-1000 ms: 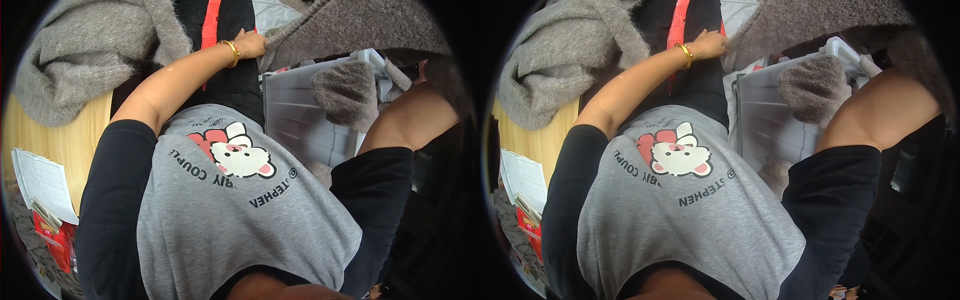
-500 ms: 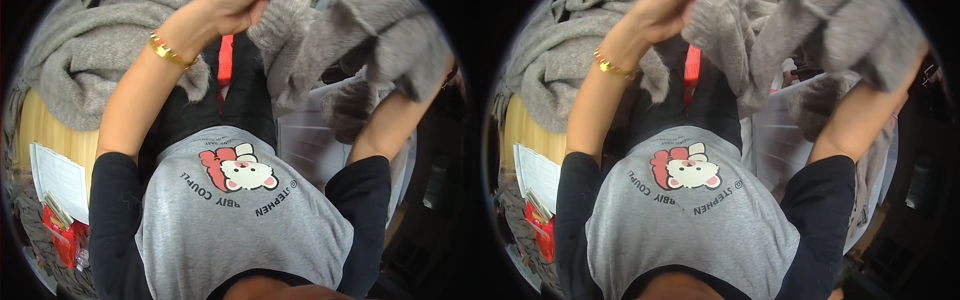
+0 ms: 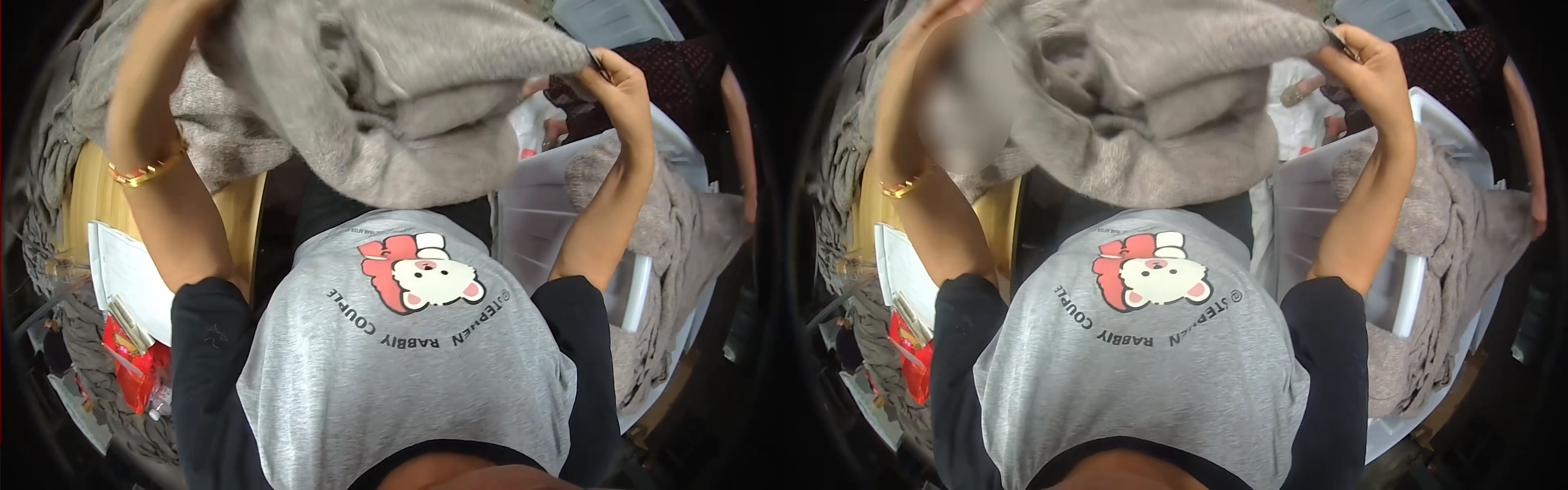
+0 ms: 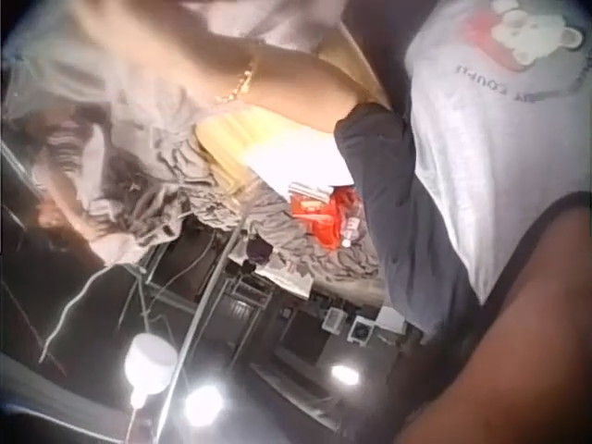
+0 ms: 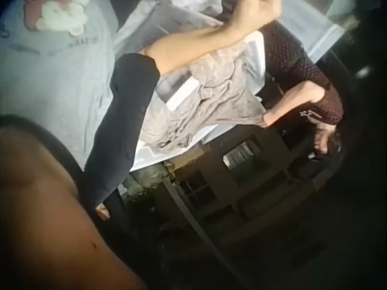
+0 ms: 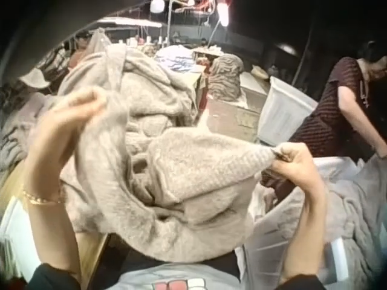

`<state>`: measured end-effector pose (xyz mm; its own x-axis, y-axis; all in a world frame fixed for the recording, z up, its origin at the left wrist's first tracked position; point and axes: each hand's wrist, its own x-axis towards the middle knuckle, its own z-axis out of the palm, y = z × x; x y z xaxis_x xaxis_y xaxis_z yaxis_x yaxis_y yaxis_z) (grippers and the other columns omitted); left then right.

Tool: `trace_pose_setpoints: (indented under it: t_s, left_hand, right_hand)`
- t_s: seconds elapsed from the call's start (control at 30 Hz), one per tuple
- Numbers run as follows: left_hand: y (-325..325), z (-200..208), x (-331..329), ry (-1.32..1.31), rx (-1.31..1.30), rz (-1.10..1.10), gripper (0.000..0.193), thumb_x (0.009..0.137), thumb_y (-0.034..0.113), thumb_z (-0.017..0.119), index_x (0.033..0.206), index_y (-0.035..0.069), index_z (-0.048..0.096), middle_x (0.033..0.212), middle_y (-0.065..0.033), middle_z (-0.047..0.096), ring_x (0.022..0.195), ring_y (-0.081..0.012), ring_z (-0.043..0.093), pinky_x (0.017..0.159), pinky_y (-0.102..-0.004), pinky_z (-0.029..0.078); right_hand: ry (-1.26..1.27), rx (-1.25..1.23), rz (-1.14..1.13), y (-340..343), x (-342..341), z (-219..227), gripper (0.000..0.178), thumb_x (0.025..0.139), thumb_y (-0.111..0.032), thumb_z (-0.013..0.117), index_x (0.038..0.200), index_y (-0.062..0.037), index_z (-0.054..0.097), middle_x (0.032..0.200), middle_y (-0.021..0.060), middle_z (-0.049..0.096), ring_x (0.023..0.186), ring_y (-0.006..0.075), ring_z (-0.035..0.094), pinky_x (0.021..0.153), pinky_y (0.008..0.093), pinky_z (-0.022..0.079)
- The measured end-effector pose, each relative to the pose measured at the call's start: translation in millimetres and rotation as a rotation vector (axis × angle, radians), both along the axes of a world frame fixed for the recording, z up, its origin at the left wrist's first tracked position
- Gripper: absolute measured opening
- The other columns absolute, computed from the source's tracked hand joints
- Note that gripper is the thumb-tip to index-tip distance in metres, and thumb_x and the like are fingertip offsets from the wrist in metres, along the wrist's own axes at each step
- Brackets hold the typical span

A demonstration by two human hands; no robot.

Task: Inspecting a grey fuzzy sweater and using thread snips to trim excess threads near decorative silver elements.

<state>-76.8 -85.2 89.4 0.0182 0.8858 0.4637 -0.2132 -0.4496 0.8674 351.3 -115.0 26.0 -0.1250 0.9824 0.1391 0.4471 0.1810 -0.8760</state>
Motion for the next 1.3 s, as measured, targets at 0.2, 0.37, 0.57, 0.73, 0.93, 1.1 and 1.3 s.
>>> trace_pose_setpoints:
  t_s: [0.2,0.37,0.57,0.73,0.93,1.1,1.3]
  left_hand:
    - [-15,-77,-17,0.749,-0.29,-0.148,0.022,0.096,0.024,0.059,0.096,0.002,0.061,0.079,0.0076,0.051,0.074,-0.002,0.044,0.068,-0.0188,0.036]
    - [-15,-91,-23,0.755,-0.325,-0.115,0.021,0.096,0.022,0.06,0.094,0.001,0.06,0.078,0.0088,0.048,0.073,-0.0011,0.041,0.064,-0.0181,0.034]
    - [-3,-111,-11,0.813,-0.322,-0.084,0.025,0.093,0.025,0.063,0.105,0.003,0.062,0.092,0.0064,0.057,0.085,-0.001,0.05,0.076,-0.0144,0.037]
    - [-14,-92,34,0.375,-0.394,-0.279,0.023,0.094,0.011,0.06,0.115,0.002,0.061,0.094,0.0006,0.06,0.084,-0.0058,0.055,0.073,-0.0194,0.045]
    - [-4,-91,49,0.195,-0.678,-0.36,0.028,0.095,0.009,0.057,0.122,0.003,0.056,0.098,0.0018,0.058,0.08,-0.003,0.051,0.069,-0.0145,0.041]
    - [-10,-101,66,-0.042,-0.439,-0.718,0.041,0.095,0.009,0.056,0.134,0.003,0.045,0.111,-0.003,0.058,0.089,-0.0067,0.058,0.073,-0.0181,0.048]
    - [-15,-119,77,-0.352,-0.764,-0.985,0.054,0.097,0.016,0.054,0.145,0.003,0.032,0.119,-0.0079,0.058,0.096,-0.0118,0.062,0.075,-0.0217,0.052]
  right_hand:
    - [0.054,-0.113,-0.097,-42,10,-30,0.019,0.083,-0.013,0.068,0.096,0.0003,0.067,0.074,-0.0038,0.06,0.062,0.0021,0.05,0.059,0.0182,0.043]
    - [0.416,0.227,-0.056,-63,32,-51,0.032,0.077,-0.018,0.068,0.098,0.0052,0.063,0.08,0.0043,0.061,0.071,0.011,0.057,0.067,0.025,0.047]
    - [0.007,-0.331,0.392,-89,-9,-14,0.043,0.051,-0.029,0.078,0.079,-0.0008,0.063,0.062,-0.0052,0.048,0.051,0.0037,0.043,0.048,0.021,0.026]
    - [-0.049,-0.313,0.248,-69,-55,-39,0.034,0.073,-0.003,0.068,0.107,-0.0023,0.065,0.067,-0.0099,0.035,0.06,0.0,0.031,0.053,0.0209,0.019]
    - [0.245,-0.067,0.08,-52,-102,-66,0.04,0.085,-0.023,0.069,0.119,-0.0009,0.063,0.065,-0.0123,0.038,0.054,-0.0018,0.028,0.049,0.0179,0.018]
    - [0.438,-0.021,0.106,-46,-129,-77,0.053,0.088,-0.03,0.067,0.129,0.0009,0.055,0.064,-0.0119,0.039,0.051,-0.0023,0.028,0.047,0.0172,0.016]
    - [0.447,-0.134,-0.03,-40,-128,-111,0.053,0.087,-0.029,0.068,0.13,-0.0008,0.055,0.064,-0.011,0.042,0.051,-0.0019,0.031,0.047,0.0164,0.018]
